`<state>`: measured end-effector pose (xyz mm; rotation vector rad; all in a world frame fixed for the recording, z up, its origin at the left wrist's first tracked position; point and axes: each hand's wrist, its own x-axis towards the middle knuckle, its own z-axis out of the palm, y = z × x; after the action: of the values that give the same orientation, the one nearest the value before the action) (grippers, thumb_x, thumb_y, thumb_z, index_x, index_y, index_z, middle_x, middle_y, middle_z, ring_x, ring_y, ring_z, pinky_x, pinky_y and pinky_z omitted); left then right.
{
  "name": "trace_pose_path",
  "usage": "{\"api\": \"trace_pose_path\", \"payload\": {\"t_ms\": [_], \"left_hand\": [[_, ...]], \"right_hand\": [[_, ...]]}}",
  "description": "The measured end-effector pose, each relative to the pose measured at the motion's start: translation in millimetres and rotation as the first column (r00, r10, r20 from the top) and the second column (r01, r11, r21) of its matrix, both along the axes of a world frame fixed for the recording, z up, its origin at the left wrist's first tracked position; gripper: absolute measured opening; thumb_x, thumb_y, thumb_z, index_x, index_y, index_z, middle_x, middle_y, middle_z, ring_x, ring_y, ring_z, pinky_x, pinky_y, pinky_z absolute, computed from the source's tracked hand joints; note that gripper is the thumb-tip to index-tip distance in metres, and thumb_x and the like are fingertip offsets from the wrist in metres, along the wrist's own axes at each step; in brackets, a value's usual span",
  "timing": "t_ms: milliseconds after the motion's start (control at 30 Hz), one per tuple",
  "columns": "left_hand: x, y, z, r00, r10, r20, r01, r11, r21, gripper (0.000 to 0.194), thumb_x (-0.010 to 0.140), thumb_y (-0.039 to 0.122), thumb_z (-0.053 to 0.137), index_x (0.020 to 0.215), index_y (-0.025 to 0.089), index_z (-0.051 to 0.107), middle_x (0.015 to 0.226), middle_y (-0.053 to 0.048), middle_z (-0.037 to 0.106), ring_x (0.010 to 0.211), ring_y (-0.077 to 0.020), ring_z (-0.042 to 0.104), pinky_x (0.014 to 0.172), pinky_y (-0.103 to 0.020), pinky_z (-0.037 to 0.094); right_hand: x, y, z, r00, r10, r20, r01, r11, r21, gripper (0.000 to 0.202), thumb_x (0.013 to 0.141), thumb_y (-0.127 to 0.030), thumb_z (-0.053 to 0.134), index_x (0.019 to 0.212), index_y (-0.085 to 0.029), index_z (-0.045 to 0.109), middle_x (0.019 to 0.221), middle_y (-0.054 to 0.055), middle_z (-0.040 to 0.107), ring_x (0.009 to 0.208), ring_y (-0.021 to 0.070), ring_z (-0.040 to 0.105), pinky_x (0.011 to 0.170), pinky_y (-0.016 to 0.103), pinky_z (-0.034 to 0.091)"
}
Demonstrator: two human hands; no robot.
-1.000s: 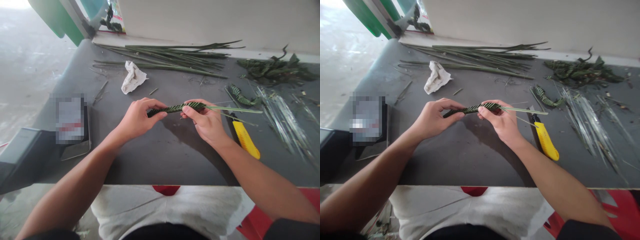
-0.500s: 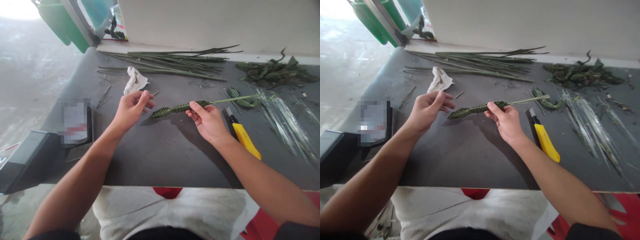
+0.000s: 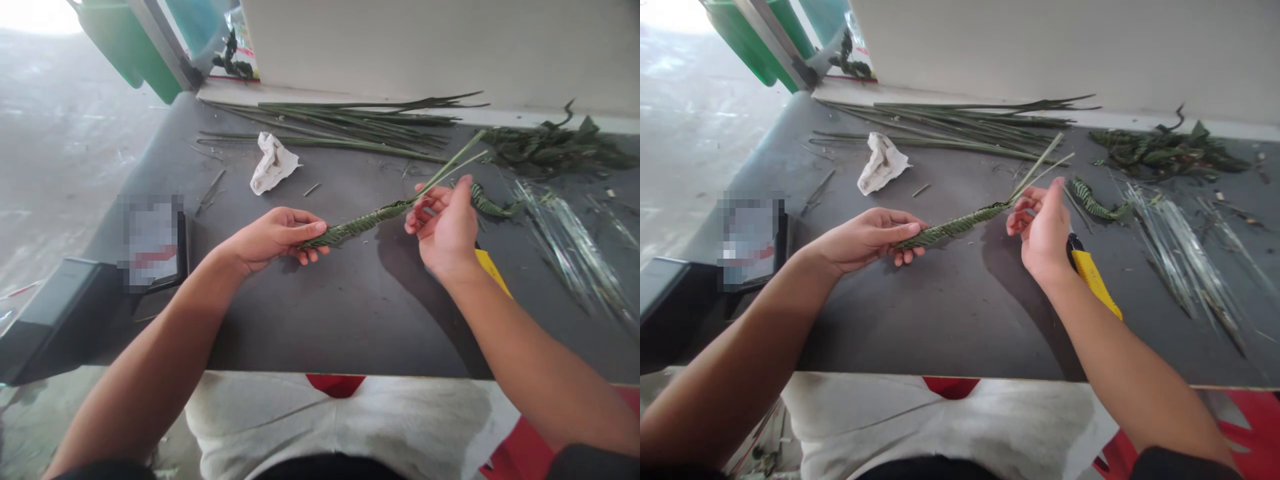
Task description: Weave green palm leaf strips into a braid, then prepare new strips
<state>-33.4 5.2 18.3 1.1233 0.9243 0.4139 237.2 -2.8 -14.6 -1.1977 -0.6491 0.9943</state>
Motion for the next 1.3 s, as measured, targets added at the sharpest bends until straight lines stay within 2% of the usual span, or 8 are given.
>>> {"api": "trace_pose_path", "payload": {"t_ms": [67, 167, 400, 833, 1133, 1300], "left_hand": [[0, 0, 0.7, 1.0, -0.01, 0.016, 0.01, 1.0, -0.029, 0.036, 0.085, 0.042, 0.078, 0.098, 0.009, 0.07, 0.084, -0.01, 0.076, 0.06, -0.0088, 0.065, 0.056, -0.017, 0.055], [0, 0, 1.5, 1.0, -0.018, 0.016, 0.018, 0.999, -0.047, 0.033, 0.085, 0.037, 0.079, 0.1, 0.009, 0.07, 0.083, -0.01, 0.076, 0.058, -0.0077, 0.064, 0.053, -0.016, 0.054], [1, 0, 2.5, 1.0, -0.008, -0.017, 0.008, 0.999, -0.036, 0.033, 0.084, 0.033, 0.08, 0.105, 0.009, 0.07, 0.084, -0.011, 0.077, 0.053, -0.0064, 0.06, 0.045, -0.014, 0.049], [0, 1, 2.3, 0.997, -0.069, -0.038, 0.069, 0.998, -0.014, 0.03, 0.086, 0.031, 0.078, 0.106, 0.011, 0.069, 0.081, -0.009, 0.077, 0.054, -0.0081, 0.062, 0.048, -0.016, 0.051], [-1, 2, 1.5, 0.994, -0.089, -0.058, 0.09, 0.996, 0.017, 0.027, 0.087, 0.028, 0.076, 0.107, 0.012, 0.069, 0.08, -0.008, 0.077, 0.054, -0.0081, 0.062, 0.048, -0.017, 0.052], [0, 2, 3.5, 0.994, -0.067, -0.087, 0.072, 0.996, 0.055, 0.03, 0.084, 0.03, 0.079, 0.105, 0.011, 0.069, 0.079, -0.009, 0.077, 0.053, -0.0089, 0.062, 0.049, -0.019, 0.052]], "right_hand": [[5, 3, -0.4, 0.999, -0.032, -0.039, 0.032, 0.999, 0.025, 0.047, 0.098, -0.058, 0.05, 0.077, -0.018, 0.064, 0.058, -0.005, 0.049, 0.039, 0.0054, 0.048, 0.034, 0.019, 0.036], [8, 3, -1.5, 0.999, 0.0, -0.049, 0.002, 0.999, 0.049, 0.038, 0.097, -0.05, 0.06, 0.076, -0.019, 0.064, 0.06, -0.005, 0.05, 0.041, 0.0038, 0.046, 0.035, 0.017, 0.033], [7, 2, -4.9, 0.998, 0.066, 0.008, -0.066, 0.996, 0.054, 0.045, 0.094, -0.058, 0.061, 0.07, -0.02, 0.059, 0.054, -0.006, 0.047, 0.037, 0.0052, 0.044, 0.031, 0.018, 0.028], [-2, -2, 6.8, 0.993, 0.104, -0.056, -0.106, 0.994, -0.037, 0.046, 0.099, -0.049, 0.059, 0.064, -0.019, 0.055, 0.048, -0.007, 0.045, 0.034, 0.0053, 0.042, 0.03, 0.018, 0.026], [-8, -8, 2.7, 0.982, 0.179, -0.063, -0.18, 0.984, -0.012, 0.045, 0.094, -0.053, 0.064, 0.065, -0.019, 0.052, 0.049, -0.007, 0.047, 0.035, 0.0056, 0.043, 0.031, 0.018, 0.028], [-13, -12, 0.1, 0.978, 0.205, -0.047, -0.206, 0.978, -0.015, 0.048, 0.088, -0.06, 0.068, 0.065, -0.02, 0.052, 0.051, -0.007, 0.047, 0.036, 0.0056, 0.044, 0.031, 0.019, 0.027]]}}
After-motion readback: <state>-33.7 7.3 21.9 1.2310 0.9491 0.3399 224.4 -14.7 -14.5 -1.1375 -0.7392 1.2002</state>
